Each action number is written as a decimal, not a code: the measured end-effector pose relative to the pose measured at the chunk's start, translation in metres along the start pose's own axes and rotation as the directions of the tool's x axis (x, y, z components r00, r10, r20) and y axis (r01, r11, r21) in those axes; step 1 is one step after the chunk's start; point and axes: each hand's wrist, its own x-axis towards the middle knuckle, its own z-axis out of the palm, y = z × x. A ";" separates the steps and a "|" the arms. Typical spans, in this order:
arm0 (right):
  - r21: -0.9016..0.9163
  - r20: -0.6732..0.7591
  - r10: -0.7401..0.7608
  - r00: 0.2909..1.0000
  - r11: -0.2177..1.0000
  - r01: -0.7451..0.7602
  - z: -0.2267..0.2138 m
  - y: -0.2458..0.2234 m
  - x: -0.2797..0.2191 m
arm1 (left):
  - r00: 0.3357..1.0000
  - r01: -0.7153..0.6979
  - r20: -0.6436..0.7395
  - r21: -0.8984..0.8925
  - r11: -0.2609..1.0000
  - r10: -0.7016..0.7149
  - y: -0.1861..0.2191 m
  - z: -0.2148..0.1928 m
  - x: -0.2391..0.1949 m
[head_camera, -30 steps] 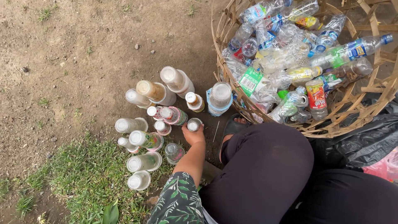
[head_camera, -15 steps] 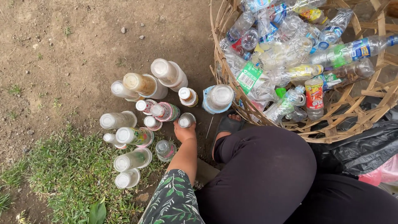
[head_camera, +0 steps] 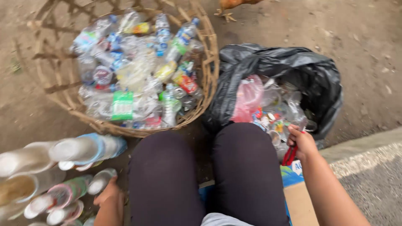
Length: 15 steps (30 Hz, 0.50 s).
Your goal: The person sits on the ground and sorts plastic bottles from a black trash bag. They use a red utility knife to cut the bottles and place the cut pieces into a woven basket or on the ground.
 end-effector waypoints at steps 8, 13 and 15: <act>0.070 -0.121 -0.021 0.992 0.997 0.030 -0.080 0.020 0.009 | 0.576 -0.155 0.727 -0.352 0.923 0.374 0.064 -0.017 0.134; -0.032 -0.169 0.033 0.985 0.999 -0.039 -0.079 -0.002 -0.001 | 0.358 -0.381 0.602 -0.603 0.700 0.714 0.237 -0.039 0.103; -0.011 -0.176 -0.027 0.984 1.000 0.025 -0.067 -0.010 0.002 | 0.251 -0.436 0.522 -0.691 0.577 0.815 0.263 -0.022 0.071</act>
